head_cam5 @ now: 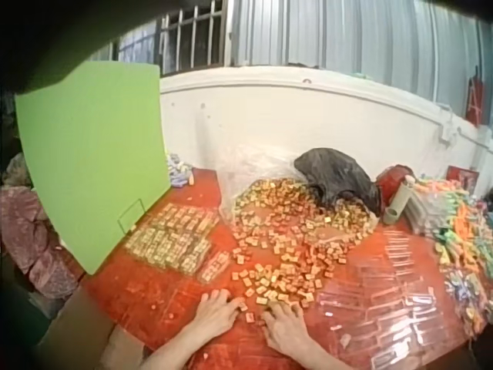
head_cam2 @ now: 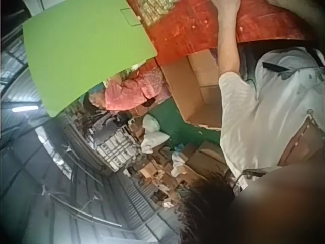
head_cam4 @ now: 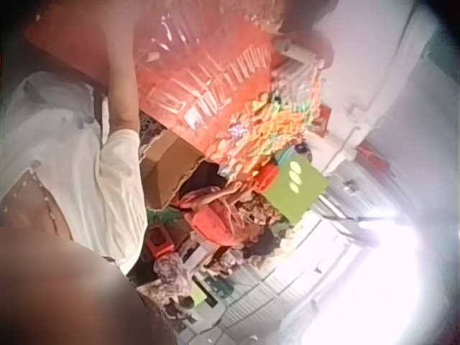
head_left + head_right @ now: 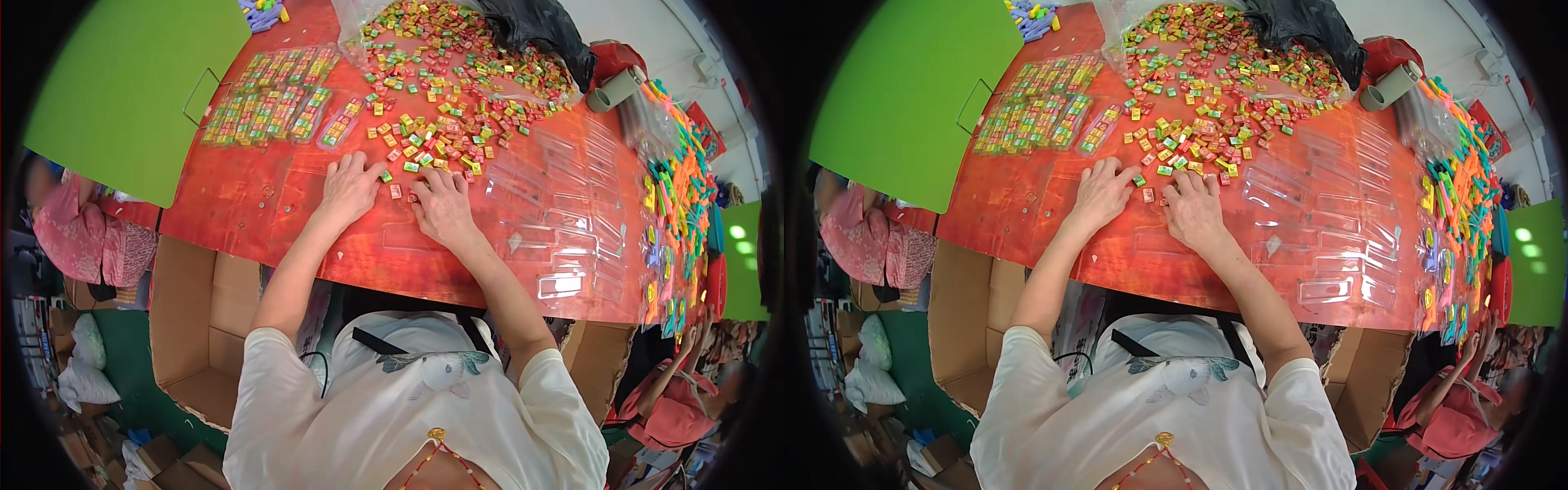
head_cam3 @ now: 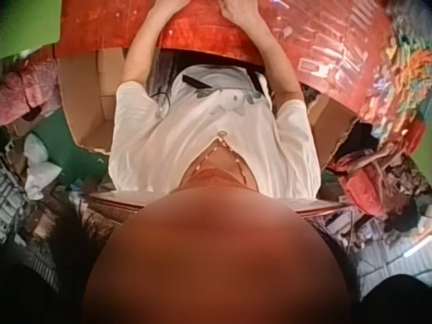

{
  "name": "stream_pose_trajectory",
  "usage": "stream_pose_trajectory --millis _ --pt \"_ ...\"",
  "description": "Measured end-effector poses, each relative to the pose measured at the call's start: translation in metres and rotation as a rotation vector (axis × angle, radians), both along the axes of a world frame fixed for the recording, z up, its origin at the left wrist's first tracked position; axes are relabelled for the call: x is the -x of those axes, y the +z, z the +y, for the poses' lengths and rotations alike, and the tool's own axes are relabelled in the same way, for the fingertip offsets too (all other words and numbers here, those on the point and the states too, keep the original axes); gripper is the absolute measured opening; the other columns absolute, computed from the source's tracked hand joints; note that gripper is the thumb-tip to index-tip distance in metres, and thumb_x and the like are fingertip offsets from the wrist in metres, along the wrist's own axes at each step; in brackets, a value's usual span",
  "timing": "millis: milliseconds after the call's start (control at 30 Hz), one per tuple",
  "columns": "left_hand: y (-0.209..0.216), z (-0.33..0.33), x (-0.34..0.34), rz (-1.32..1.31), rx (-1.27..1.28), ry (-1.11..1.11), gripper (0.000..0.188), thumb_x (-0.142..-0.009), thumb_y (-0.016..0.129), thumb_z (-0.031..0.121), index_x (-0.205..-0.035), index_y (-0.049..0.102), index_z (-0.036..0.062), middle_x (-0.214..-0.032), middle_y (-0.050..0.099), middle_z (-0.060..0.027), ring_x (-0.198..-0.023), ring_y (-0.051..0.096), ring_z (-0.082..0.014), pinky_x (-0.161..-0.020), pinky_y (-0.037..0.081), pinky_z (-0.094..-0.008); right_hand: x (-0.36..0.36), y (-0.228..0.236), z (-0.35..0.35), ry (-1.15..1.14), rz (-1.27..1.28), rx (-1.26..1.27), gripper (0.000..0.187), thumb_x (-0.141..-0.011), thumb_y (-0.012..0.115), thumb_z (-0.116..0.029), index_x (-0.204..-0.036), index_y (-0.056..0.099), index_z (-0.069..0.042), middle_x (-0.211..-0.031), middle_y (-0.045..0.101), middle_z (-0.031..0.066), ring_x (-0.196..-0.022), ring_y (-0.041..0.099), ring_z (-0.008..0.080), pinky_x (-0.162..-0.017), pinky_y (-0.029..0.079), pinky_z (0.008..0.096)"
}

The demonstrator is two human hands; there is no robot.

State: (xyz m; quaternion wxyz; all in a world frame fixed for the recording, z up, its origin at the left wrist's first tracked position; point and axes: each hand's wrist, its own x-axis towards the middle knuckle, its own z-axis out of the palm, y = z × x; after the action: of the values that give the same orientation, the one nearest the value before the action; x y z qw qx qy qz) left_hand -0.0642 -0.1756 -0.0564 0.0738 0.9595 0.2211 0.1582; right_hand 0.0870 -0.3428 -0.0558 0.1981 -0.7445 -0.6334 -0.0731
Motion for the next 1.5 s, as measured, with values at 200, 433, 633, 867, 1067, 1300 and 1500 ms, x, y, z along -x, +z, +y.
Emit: stream_pose_trajectory --millis 200,433,633,867,1067,1300,1500 --pt "-0.003 -0.014 0.012 -0.052 -0.037 0.025 0.017 -0.085 0.071 0.023 -0.097 0.065 0.0122 -0.099 0.057 -0.0082 -0.099 0.056 -0.0276 -0.082 0.039 -0.0453 -0.002 0.006 0.001 0.027 0.047 0.014 0.040 -0.078 0.073 -0.014 -0.117 0.065 -0.011 -0.132 0.056 0.0106 -0.125 0.052 0.0295 -0.104 0.038 0.0531" --pt "0.011 -0.039 0.015 -0.075 0.116 -0.007 0.028 -0.084 0.073 0.026 -0.106 0.064 0.0096 -0.099 0.055 -0.0087 -0.100 0.055 -0.0287 -0.087 0.040 -0.0441 -0.007 0.005 0.015 0.097 0.086 0.041 0.047 -0.078 0.075 -0.017 -0.123 0.064 -0.011 -0.139 0.054 0.0111 -0.127 0.052 0.0298 -0.104 0.038 0.0509" --pt "0.019 -0.034 0.010 0.060 0.134 -0.079 0.042 -0.086 0.072 0.021 -0.124 0.059 0.0081 -0.106 0.053 -0.0122 -0.103 0.057 -0.0321 -0.084 0.049 -0.0444 -0.020 0.012 0.001 0.071 0.100 0.032 0.045 -0.076 0.078 -0.017 -0.119 0.065 -0.011 -0.139 0.053 0.0102 -0.130 0.049 0.0299 -0.106 0.035 0.0503" --pt "0.020 -0.022 -0.001 0.163 0.146 -0.122 0.047 -0.088 0.071 0.020 -0.131 0.055 0.0099 -0.107 0.053 -0.0143 -0.100 0.062 -0.0345 -0.078 0.054 -0.0462 -0.028 0.009 -0.001 0.106 0.127 0.033 0.040 -0.078 0.076 -0.016 -0.116 0.064 -0.010 -0.138 0.053 0.0106 -0.131 0.049 0.0311 -0.106 0.035 0.0502" --pt "0.024 0.001 -0.018 0.038 0.297 -0.021 0.039 -0.091 0.066 0.020 -0.128 0.056 0.0126 -0.107 0.058 -0.0169 -0.089 0.067 -0.0382 -0.074 0.056 -0.0496 -0.035 0.014 -0.010 0.071 0.148 0.043 0.037 -0.080 0.075 -0.018 -0.114 0.063 -0.010 -0.139 0.053 0.0120 -0.132 0.049 0.0320 -0.106 0.036 0.0517" --pt "0.008 0.021 -0.049 0.088 0.080 -0.042 0.027 -0.094 0.064 0.019 -0.118 0.056 0.0100 -0.102 0.059 -0.0142 -0.091 0.066 -0.0377 -0.073 0.055 -0.0482 -0.034 0.018 -0.008 0.076 0.070 0.061 0.032 -0.080 0.075 -0.018 -0.108 0.065 -0.009 -0.135 0.055 0.0136 -0.130 0.049 0.0305 -0.105 0.037 0.0519" --pt "0.020 0.013 -0.014 0.115 0.139 0.058 0.020 -0.092 0.066 0.020 -0.106 0.056 0.0081 -0.101 0.060 -0.0137 -0.091 0.066 -0.0377 -0.074 0.055 -0.0490 -0.040 0.025 0.022 0.090 0.060 -0.038 0.026 -0.079 0.073 -0.015 -0.103 0.067 -0.008 -0.130 0.058 0.0129 -0.125 0.052 0.0299 -0.102 0.039 0.0509"
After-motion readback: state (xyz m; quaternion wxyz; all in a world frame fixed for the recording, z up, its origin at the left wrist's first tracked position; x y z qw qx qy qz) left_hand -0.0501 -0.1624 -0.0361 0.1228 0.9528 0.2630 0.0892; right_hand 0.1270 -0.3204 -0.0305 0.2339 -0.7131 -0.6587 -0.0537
